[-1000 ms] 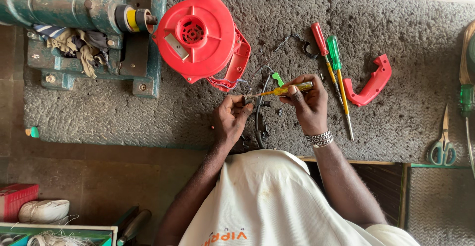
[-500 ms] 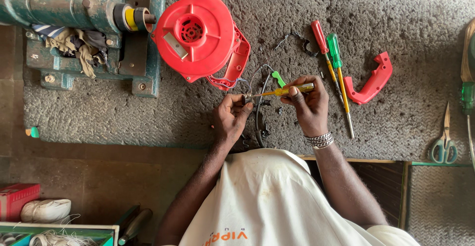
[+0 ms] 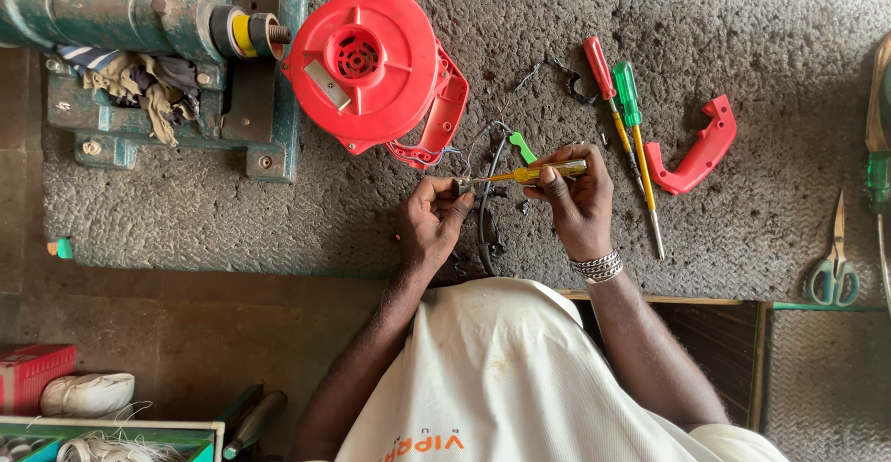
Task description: The person repairs a red leaf blower by hand, using a yellow screwdriver to adjust internal components and wires. They then use a green screwdriver to tighten screws on the red housing and reassemble the device on a workbench.
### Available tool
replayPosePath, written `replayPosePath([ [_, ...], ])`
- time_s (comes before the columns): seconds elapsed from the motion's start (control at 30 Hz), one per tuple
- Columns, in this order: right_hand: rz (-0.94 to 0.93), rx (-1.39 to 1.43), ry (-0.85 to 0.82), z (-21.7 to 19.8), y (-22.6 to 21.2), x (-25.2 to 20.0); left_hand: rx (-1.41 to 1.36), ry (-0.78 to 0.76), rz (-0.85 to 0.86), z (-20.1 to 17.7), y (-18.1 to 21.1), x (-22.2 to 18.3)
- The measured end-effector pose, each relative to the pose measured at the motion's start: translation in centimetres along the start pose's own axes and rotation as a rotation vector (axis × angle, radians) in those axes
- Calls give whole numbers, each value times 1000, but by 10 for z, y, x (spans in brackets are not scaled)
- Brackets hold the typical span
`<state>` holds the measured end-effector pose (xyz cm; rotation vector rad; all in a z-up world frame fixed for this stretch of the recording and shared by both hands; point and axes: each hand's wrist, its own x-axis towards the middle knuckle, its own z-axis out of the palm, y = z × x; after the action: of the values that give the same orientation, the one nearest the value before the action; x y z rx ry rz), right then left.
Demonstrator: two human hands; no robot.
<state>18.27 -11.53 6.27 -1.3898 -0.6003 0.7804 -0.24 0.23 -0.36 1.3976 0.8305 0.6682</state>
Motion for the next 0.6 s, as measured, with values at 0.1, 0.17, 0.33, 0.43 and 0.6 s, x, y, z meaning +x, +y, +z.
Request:
replayPosePath([
  [0.1,4,-11,5,0,1,0,-5,-3,-7,0,-1,0],
  [0.17,12,-11,9,-1,1,-1,-19,-3,-10,0,-3,0],
  [0.33,20,-11,7,0,0,-2,-29,1,-12,1,-6,-1],
  [0.43,34,-14,19,1,-1,-2,-33,-3,-17,0,-5,-1],
  [0.6,44,-7,21,3,-2,-3,-3,-12,-12,-2,0,-1],
])
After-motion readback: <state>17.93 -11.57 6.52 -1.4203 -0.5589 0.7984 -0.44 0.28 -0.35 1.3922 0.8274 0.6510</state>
